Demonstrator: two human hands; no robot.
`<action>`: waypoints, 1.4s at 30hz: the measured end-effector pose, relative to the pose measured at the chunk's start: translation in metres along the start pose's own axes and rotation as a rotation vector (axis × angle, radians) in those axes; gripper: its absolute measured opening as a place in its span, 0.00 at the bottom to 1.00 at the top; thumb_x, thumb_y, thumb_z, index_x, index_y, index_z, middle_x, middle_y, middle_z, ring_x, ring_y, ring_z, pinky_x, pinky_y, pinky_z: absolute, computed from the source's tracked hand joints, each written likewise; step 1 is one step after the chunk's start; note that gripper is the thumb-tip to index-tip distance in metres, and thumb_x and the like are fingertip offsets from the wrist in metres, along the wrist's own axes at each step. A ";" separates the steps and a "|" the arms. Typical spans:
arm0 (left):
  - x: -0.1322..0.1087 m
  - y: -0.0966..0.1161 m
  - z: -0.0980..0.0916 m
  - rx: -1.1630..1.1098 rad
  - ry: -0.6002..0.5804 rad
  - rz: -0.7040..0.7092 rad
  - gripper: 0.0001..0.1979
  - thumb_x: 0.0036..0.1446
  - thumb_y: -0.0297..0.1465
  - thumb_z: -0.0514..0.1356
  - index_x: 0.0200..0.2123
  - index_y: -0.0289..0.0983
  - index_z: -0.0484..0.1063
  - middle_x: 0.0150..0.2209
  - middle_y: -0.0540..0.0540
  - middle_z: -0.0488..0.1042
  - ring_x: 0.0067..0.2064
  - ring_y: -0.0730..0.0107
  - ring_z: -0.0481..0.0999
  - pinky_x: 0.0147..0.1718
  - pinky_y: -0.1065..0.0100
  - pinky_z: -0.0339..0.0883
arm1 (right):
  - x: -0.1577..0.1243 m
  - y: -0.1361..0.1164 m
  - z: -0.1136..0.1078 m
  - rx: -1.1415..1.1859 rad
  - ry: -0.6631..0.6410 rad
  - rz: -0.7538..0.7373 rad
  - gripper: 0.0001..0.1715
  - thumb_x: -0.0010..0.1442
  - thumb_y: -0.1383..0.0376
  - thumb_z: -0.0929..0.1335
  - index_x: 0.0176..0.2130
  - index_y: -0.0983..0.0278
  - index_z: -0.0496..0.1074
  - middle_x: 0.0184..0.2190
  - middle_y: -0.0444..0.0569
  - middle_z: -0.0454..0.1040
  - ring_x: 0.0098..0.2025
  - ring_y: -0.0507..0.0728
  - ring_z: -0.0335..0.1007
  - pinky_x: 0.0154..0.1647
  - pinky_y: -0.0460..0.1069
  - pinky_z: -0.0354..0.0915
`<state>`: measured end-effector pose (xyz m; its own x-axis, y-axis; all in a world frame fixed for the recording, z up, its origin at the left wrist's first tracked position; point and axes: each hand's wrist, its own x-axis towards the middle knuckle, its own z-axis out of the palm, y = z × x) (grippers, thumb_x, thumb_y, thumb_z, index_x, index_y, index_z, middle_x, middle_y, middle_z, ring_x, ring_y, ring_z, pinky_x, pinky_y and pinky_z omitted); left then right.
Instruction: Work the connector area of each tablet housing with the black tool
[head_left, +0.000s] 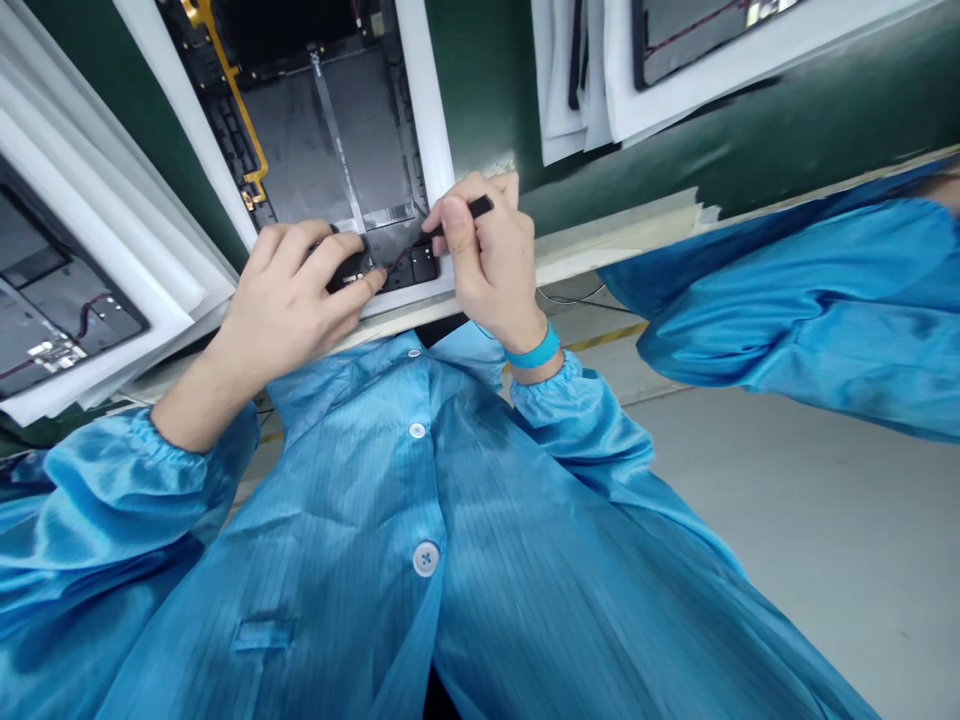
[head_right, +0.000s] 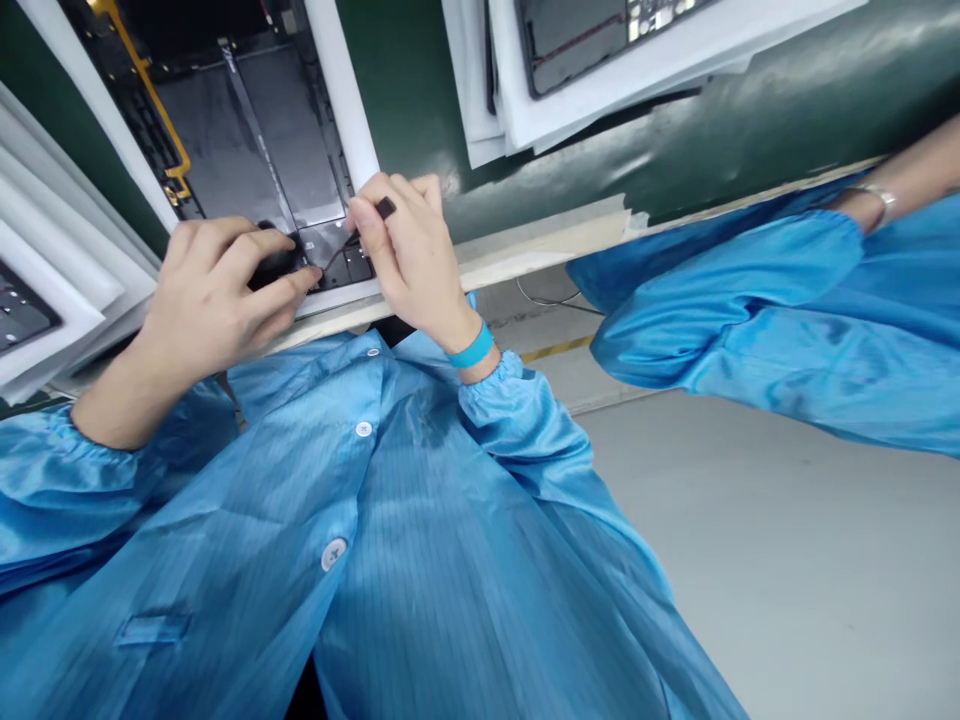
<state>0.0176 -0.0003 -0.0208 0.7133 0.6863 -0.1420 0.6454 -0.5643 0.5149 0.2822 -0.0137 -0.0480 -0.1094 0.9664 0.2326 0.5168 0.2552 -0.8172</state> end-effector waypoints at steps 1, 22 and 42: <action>0.001 0.002 -0.001 0.009 0.002 0.009 0.20 0.83 0.39 0.52 0.67 0.41 0.77 0.72 0.37 0.75 0.75 0.34 0.70 0.72 0.23 0.62 | 0.000 -0.001 0.000 0.008 -0.025 -0.007 0.31 0.85 0.45 0.55 0.40 0.54 0.74 0.36 0.50 0.82 0.44 0.64 0.76 0.60 0.65 0.69; 0.000 -0.005 0.004 -0.005 -0.009 -0.060 0.21 0.83 0.47 0.54 0.65 0.48 0.80 0.71 0.43 0.77 0.74 0.38 0.71 0.72 0.24 0.60 | 0.001 0.005 0.002 0.035 -0.204 0.021 0.31 0.82 0.38 0.55 0.42 0.50 0.75 0.38 0.51 0.83 0.48 0.67 0.76 0.64 0.67 0.68; 0.007 -0.004 0.006 0.202 0.136 0.153 0.19 0.82 0.39 0.58 0.69 0.45 0.77 0.66 0.37 0.80 0.64 0.40 0.80 0.58 0.39 0.76 | -0.002 0.012 0.002 0.083 -0.106 -0.030 0.33 0.86 0.41 0.55 0.44 0.56 0.75 0.35 0.45 0.77 0.45 0.59 0.80 0.65 0.66 0.76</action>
<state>0.0220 0.0039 -0.0288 0.7721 0.6338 0.0466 0.5840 -0.7366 0.3411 0.2871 -0.0124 -0.0590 -0.2150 0.9549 0.2046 0.4403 0.2818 -0.8525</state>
